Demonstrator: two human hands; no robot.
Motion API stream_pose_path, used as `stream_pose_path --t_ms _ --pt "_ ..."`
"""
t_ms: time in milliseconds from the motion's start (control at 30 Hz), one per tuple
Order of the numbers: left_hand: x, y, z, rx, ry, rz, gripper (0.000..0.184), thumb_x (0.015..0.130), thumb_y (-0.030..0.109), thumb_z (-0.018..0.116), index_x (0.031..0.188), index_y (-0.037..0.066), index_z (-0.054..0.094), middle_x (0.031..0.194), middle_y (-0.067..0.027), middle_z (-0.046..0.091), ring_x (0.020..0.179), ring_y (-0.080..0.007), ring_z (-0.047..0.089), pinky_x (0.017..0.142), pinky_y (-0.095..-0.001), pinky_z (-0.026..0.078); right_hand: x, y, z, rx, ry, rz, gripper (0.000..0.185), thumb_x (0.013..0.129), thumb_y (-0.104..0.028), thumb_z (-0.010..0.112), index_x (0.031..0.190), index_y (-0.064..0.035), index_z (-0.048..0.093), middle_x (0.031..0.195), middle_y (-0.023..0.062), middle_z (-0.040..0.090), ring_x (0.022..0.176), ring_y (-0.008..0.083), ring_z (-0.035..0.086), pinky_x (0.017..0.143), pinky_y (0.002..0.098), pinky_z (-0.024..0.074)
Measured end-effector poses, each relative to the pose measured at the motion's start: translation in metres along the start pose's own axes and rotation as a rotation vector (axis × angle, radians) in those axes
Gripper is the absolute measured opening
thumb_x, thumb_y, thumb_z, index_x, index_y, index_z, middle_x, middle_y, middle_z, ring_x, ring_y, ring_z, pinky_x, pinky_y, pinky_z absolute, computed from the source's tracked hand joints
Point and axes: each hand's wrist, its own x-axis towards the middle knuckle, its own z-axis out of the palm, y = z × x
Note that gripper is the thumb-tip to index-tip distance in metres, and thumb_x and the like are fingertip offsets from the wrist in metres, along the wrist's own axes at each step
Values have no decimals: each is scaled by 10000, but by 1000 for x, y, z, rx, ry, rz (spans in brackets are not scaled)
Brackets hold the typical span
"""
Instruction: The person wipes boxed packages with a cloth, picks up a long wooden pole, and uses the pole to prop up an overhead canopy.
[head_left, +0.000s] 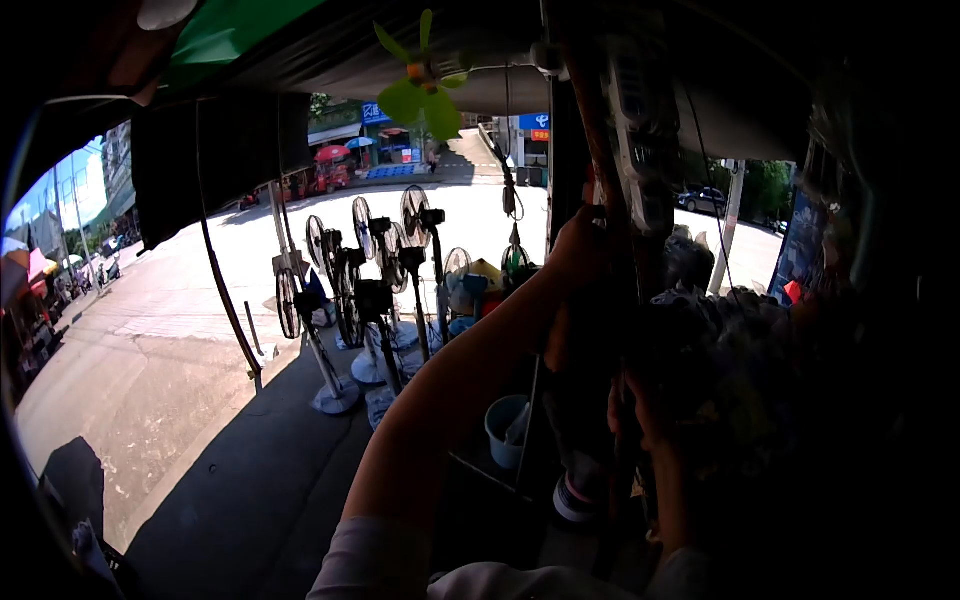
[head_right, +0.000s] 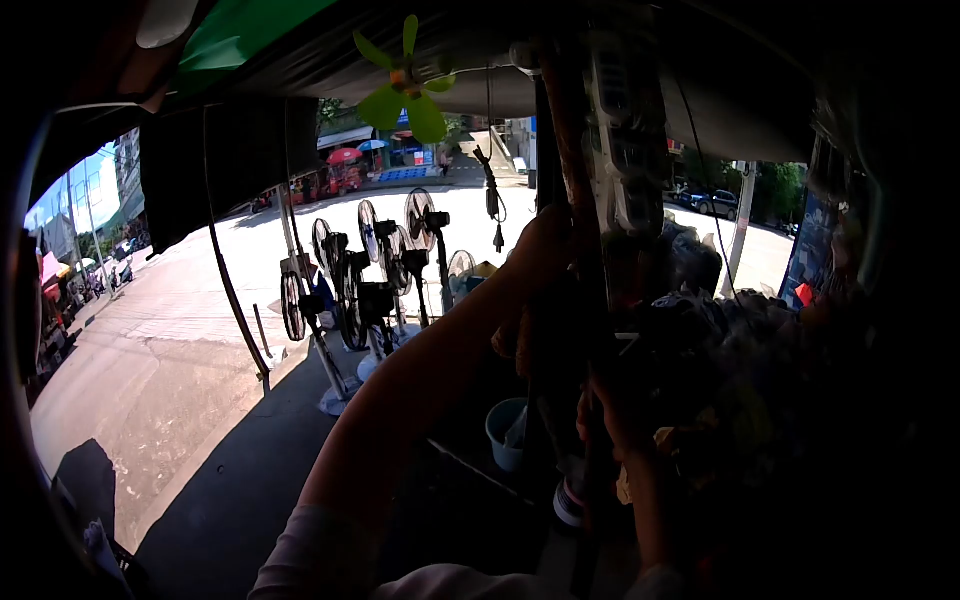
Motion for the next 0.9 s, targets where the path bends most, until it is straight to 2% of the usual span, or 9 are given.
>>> stream_pose_path --t_ms 167,233,267,367,500,633,700,767,900 --pt "15 -7 3 24 54 26 422 757 207 623 1059 -57 493 930 -136 591 851 -194 582 729 -297 474 4 -18 3 -84 -4 54 361 891 -441 426 838 -84 448 509 31 486 393 128 474 391 270 387" --pt "19 -13 6 145 90 94 524 814 316 573 1135 -74 433 912 -215 612 784 -250 635 663 -310 514 8 -19 0 -82 -7 52 360 892 -437 425 828 -83 445 501 32 485 393 129 480 393 271 390" --pt "22 -16 9 71 115 104 486 807 283 567 1110 -80 455 908 -216 612 779 -260 634 662 -317 512 10 -18 -3 -92 -4 39 379 890 -456 424 796 -91 461 498 25 479 383 128 476 379 270 384" --pt "28 -10 9 130 165 161 464 796 278 574 1082 -75 485 913 -210 613 796 -270 630 671 -326 508 12 -26 -3 -109 6 37 408 884 -485 426 766 -98 476 498 17 473 377 127 475 366 270 381" --pt "34 -1 5 198 129 10 429 782 265 573 1061 -57 517 947 -213 604 865 -276 612 708 -337 495 16 -33 -4 -100 0 45 414 877 -491 435 780 -91 474 513 17 478 388 129 485 374 269 393" --pt "30 -5 10 230 187 51 443 777 271 570 1065 -60 509 951 -213 600 857 -297 605 727 -350 484 11 -31 -3 -124 20 34 400 875 -472 452 833 -74 455 523 31 489 395 130 494 384 264 403" --pt "21 -8 12 224 180 53 463 781 291 573 1070 -63 498 939 -208 601 847 -276 606 714 -346 484 7 -22 -8 -104 -11 14 384 879 -452 457 845 -69 447 513 39 491 395 128 494 386 263 400" --pt "-1 9 17 245 165 -35 483 784 301 581 1079 -69 485 936 -202 599 864 -247 601 718 -332 480 0 -14 -11 -171 -35 -18 379 897 -458 423 857 -81 426 500 42 494 416 122 505 428 266 415" --pt "-22 11 21 274 77 -196 499 782 302 592 1089 -74 476 958 -194 592 864 -223 595 709 -317 480 -14 19 -21 -228 -47 -41 400 906 -462 400 807 -79 461 489 26 492 418 102 509 414 239 406"
